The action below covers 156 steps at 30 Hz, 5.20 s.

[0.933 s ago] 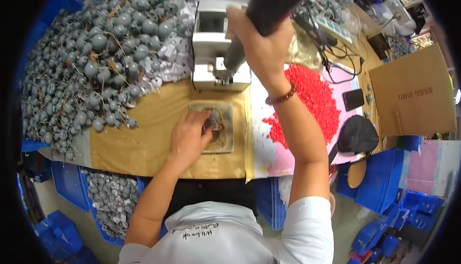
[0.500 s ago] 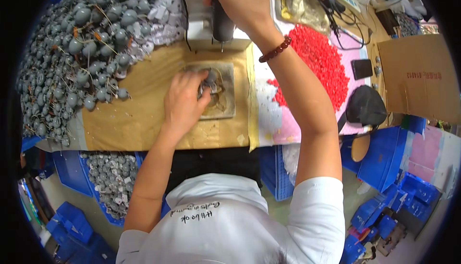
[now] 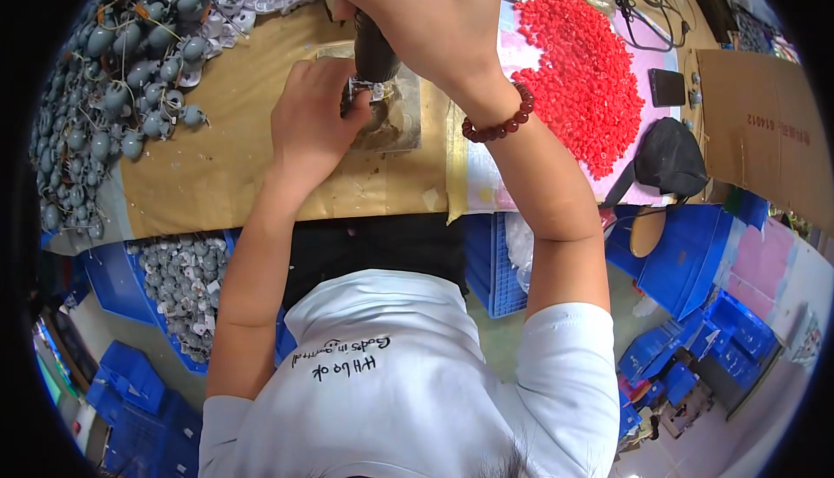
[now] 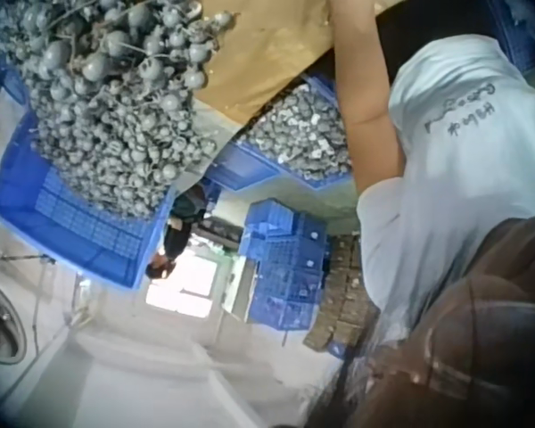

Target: Assemble small plastic components by inserting metal parts and securing them using a powered screwdriver.

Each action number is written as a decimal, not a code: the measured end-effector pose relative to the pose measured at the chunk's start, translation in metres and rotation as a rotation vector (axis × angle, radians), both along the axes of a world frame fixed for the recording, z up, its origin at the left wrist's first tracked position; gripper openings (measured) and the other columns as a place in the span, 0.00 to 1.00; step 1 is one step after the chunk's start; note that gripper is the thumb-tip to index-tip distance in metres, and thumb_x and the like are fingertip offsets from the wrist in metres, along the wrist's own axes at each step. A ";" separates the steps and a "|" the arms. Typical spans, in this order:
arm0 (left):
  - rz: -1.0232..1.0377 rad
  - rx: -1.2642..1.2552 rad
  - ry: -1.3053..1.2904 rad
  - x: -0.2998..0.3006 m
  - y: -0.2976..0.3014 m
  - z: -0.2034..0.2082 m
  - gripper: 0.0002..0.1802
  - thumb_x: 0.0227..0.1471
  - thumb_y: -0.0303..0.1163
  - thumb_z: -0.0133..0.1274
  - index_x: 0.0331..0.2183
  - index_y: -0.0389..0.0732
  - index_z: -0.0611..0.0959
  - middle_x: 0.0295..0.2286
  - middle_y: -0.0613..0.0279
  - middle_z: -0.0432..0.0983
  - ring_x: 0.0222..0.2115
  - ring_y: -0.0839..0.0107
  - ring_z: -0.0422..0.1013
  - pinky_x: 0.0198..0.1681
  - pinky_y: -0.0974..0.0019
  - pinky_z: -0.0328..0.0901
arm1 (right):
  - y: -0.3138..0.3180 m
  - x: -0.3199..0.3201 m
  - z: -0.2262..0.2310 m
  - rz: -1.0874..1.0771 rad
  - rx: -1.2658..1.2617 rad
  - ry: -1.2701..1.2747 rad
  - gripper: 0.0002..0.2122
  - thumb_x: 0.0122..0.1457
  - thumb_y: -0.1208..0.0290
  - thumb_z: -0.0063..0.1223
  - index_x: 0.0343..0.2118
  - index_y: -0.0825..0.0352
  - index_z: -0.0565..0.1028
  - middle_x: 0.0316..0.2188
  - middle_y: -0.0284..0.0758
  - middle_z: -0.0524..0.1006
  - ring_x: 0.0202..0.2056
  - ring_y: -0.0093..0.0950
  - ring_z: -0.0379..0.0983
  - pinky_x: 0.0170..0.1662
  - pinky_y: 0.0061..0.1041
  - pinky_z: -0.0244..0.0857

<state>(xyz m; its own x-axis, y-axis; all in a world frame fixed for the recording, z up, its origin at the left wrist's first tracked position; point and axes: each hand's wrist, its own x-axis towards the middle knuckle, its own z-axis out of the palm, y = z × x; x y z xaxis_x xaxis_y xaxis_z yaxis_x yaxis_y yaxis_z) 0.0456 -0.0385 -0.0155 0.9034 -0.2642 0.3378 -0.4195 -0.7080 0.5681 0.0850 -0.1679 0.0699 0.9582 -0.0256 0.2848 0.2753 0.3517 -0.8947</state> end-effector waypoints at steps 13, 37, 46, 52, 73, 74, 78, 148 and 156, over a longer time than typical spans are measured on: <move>-0.034 -0.056 -0.045 0.000 0.003 0.001 0.18 0.42 0.28 0.62 0.39 0.44 0.78 0.35 0.63 0.76 0.40 0.59 0.71 0.36 0.56 0.71 | -0.003 -0.018 -0.014 0.066 -0.393 -0.136 0.16 0.50 0.78 0.65 0.41 0.72 0.72 0.26 0.32 0.77 0.27 0.21 0.75 0.33 0.22 0.70; -0.047 -0.116 0.025 -0.008 0.008 0.006 0.18 0.46 0.29 0.63 0.43 0.42 0.82 0.39 0.61 0.79 0.44 0.58 0.71 0.48 0.59 0.66 | -0.129 0.035 -0.060 -0.473 -0.344 0.358 0.17 0.61 0.67 0.59 0.49 0.72 0.74 0.41 0.35 0.76 0.41 0.22 0.73 0.40 0.23 0.69; -0.111 -0.135 -0.029 -0.009 0.012 -0.003 0.14 0.47 0.30 0.59 0.40 0.44 0.80 0.36 0.60 0.78 0.38 0.56 0.73 0.43 0.56 0.67 | -0.053 -0.023 -0.089 -0.112 -0.841 -0.116 0.06 0.58 0.73 0.60 0.37 0.68 0.80 0.35 0.36 0.77 0.35 0.25 0.72 0.38 0.24 0.68; 0.016 -0.486 0.118 -0.025 0.025 -0.005 0.15 0.45 0.31 0.61 0.39 0.42 0.81 0.33 0.60 0.79 0.31 0.60 0.76 0.35 0.58 0.69 | -0.056 0.021 -0.086 -0.103 -0.942 -0.112 0.08 0.62 0.71 0.56 0.39 0.69 0.79 0.34 0.33 0.76 0.33 0.22 0.69 0.35 0.21 0.64; 1.655 -0.501 -0.185 -0.371 0.468 0.003 0.20 0.55 0.28 0.58 0.50 0.33 0.78 0.43 0.55 0.79 0.43 0.71 0.74 0.47 0.69 0.68 | -0.261 0.025 -0.106 -0.068 -1.264 0.066 0.13 0.67 0.68 0.51 0.47 0.72 0.77 0.38 0.36 0.78 0.39 0.26 0.74 0.41 0.25 0.68; 1.593 -0.578 -0.183 -0.345 0.466 0.003 0.18 0.55 0.28 0.58 0.47 0.33 0.79 0.42 0.56 0.80 0.40 0.72 0.75 0.46 0.69 0.68 | -0.270 0.019 -0.110 -0.060 -1.422 0.012 0.12 0.66 0.69 0.51 0.47 0.71 0.77 0.40 0.38 0.78 0.41 0.30 0.74 0.42 0.27 0.69; 1.204 -0.465 -0.147 -0.216 0.399 0.010 0.12 0.57 0.28 0.56 0.43 0.34 0.82 0.38 0.57 0.81 0.38 0.74 0.76 0.43 0.69 0.69 | -0.273 0.005 -0.116 -0.026 -1.683 -0.109 0.09 0.63 0.73 0.53 0.44 0.69 0.77 0.43 0.45 0.75 0.44 0.41 0.73 0.45 0.35 0.68; -0.268 -0.154 -0.013 0.004 0.018 0.003 0.18 0.44 0.24 0.64 0.40 0.39 0.81 0.36 0.60 0.76 0.40 0.58 0.70 0.44 0.59 0.67 | -0.058 -0.032 -0.065 0.038 -0.828 -0.236 0.08 0.50 0.80 0.66 0.33 0.67 0.77 0.28 0.34 0.79 0.29 0.26 0.75 0.34 0.23 0.68; -0.112 -0.197 0.089 -0.006 0.018 -0.002 0.16 0.43 0.25 0.64 0.37 0.37 0.77 0.42 0.54 0.69 0.45 0.54 0.67 0.49 0.56 0.64 | -0.043 -0.020 -0.076 0.055 -1.198 -0.753 0.09 0.45 0.76 0.66 0.30 0.63 0.77 0.33 0.32 0.77 0.38 0.35 0.73 0.40 0.34 0.66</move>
<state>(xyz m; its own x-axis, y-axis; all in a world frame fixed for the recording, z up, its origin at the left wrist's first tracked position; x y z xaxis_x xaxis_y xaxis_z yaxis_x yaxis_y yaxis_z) 0.0396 -0.0209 -0.0177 0.9008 -0.3009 0.3130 -0.4309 -0.5316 0.7292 0.0650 -0.2104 -0.0064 0.5614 0.6244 0.5431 0.8245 -0.4785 -0.3021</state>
